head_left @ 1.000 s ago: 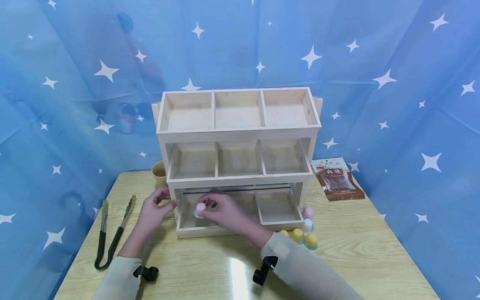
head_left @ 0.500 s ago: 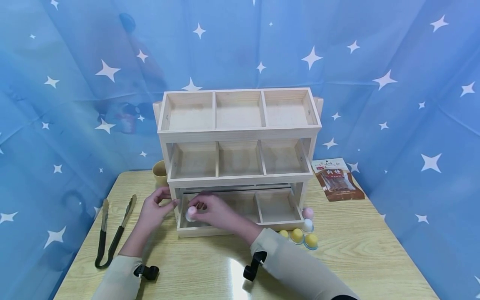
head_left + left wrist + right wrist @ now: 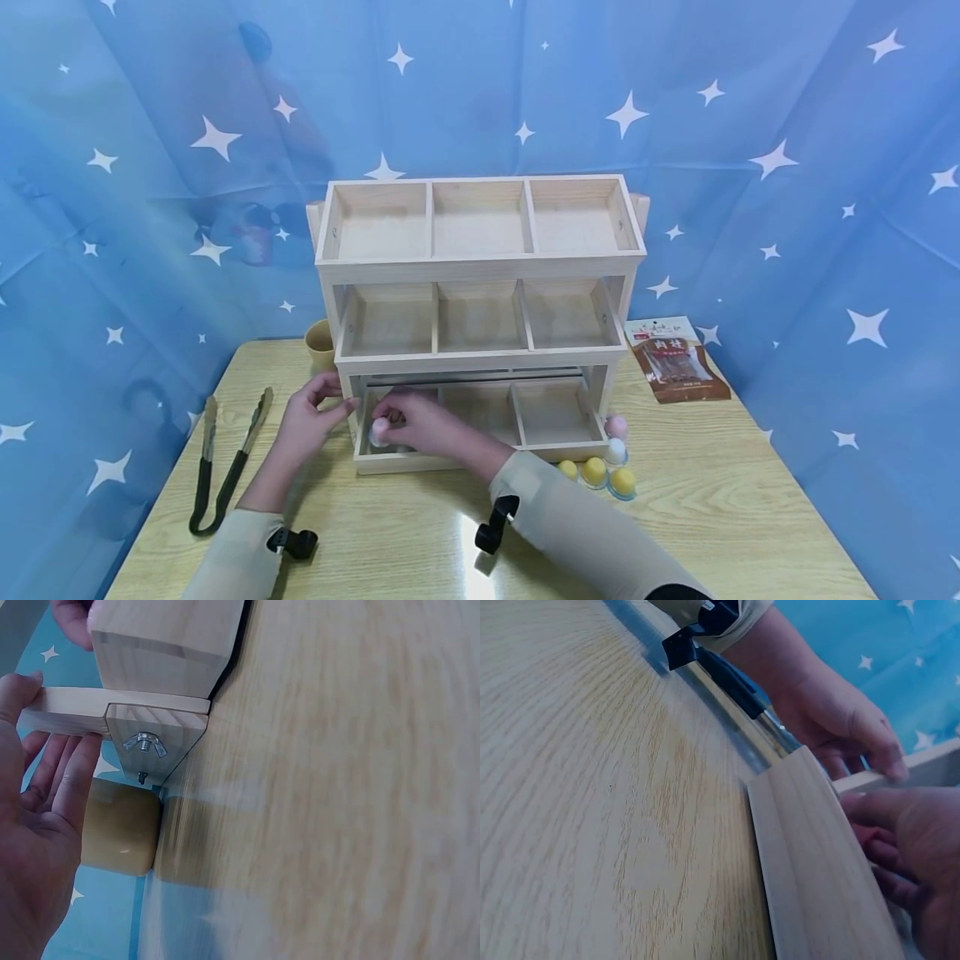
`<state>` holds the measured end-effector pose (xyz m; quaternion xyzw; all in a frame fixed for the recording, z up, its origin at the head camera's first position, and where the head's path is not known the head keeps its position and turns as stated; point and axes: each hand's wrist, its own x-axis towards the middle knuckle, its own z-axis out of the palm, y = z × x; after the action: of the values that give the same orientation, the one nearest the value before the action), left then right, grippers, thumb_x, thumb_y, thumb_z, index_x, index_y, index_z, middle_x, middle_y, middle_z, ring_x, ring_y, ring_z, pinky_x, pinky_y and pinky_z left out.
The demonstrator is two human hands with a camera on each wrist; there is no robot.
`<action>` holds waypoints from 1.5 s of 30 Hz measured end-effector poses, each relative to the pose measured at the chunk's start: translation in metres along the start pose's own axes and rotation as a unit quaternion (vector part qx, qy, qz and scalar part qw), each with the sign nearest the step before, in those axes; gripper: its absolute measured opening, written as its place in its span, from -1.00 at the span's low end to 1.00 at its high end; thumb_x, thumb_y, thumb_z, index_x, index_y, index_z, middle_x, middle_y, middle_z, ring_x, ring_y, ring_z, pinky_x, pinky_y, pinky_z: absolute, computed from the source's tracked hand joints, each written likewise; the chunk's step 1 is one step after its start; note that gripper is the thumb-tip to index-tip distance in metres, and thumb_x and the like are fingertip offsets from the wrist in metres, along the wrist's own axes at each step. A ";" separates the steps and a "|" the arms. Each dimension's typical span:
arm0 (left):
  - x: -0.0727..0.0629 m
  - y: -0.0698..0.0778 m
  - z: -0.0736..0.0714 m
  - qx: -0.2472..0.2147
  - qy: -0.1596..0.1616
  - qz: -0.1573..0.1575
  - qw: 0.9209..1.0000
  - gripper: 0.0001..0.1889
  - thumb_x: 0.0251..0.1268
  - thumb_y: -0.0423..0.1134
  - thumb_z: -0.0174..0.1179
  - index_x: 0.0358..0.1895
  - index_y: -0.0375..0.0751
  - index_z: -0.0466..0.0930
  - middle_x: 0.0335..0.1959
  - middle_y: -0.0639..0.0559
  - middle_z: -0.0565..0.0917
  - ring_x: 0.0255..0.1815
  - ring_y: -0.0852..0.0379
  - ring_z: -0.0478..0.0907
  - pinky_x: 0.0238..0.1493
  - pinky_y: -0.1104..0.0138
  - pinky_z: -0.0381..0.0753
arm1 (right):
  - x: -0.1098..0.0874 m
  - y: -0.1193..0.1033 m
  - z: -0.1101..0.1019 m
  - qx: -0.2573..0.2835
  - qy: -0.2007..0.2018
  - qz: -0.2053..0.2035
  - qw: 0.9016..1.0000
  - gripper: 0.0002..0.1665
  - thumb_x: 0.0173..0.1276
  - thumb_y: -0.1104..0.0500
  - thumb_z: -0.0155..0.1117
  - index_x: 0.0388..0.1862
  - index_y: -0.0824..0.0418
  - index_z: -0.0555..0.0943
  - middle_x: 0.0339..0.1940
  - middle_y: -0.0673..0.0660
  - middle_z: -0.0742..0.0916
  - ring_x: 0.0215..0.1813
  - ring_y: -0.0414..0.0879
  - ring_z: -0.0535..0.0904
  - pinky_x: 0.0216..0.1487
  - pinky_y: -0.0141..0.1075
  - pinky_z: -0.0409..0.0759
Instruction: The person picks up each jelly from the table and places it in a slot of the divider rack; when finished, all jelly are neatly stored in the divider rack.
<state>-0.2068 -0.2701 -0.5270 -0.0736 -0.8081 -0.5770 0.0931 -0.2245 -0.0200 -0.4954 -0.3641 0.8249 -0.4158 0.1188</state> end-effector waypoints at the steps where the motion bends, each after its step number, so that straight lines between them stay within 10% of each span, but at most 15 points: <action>1: 0.000 0.000 0.000 0.001 -0.002 0.001 1.000 -0.61 0.51 -0.28 0.49 0.28 -0.30 0.67 0.07 -0.27 0.76 0.04 0.25 0.67 0.44 -0.27 0.41 | 0.001 0.000 0.001 -0.008 -0.001 0.000 1.000 -0.66 0.49 0.22 0.57 0.17 0.25 0.75 -0.08 -0.02 0.80 -0.12 -0.35 0.64 -0.04 -0.47 0.65; 32: 0.001 -0.001 -0.001 -0.004 -0.010 -0.012 1.000 -0.59 0.51 -0.25 0.50 0.31 -0.26 0.65 0.09 -0.23 0.75 0.07 0.23 0.66 0.43 -0.27 0.43 | 0.007 0.002 0.009 -0.046 -0.018 0.003 0.999 -0.76 0.49 0.23 0.57 0.07 0.23 0.77 -0.10 -0.01 0.79 -0.17 -0.38 0.66 -0.09 -0.50 0.64; 45: 0.001 0.000 -0.003 0.005 -0.014 -0.009 1.000 -0.57 0.50 -0.26 0.50 0.33 -0.26 0.64 0.12 -0.26 0.73 0.08 0.20 0.63 0.46 -0.31 0.39 | -0.030 -0.016 -0.012 -0.043 0.042 -0.026 0.998 -0.62 0.55 -0.04 0.54 0.12 0.19 0.77 0.05 0.00 0.80 0.09 -0.16 0.71 0.16 -0.35 0.67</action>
<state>-0.2077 -0.2729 -0.5258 -0.0738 -0.8128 -0.5727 0.0772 -0.2015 0.0019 -0.4786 -0.3723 0.8365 -0.3980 0.0575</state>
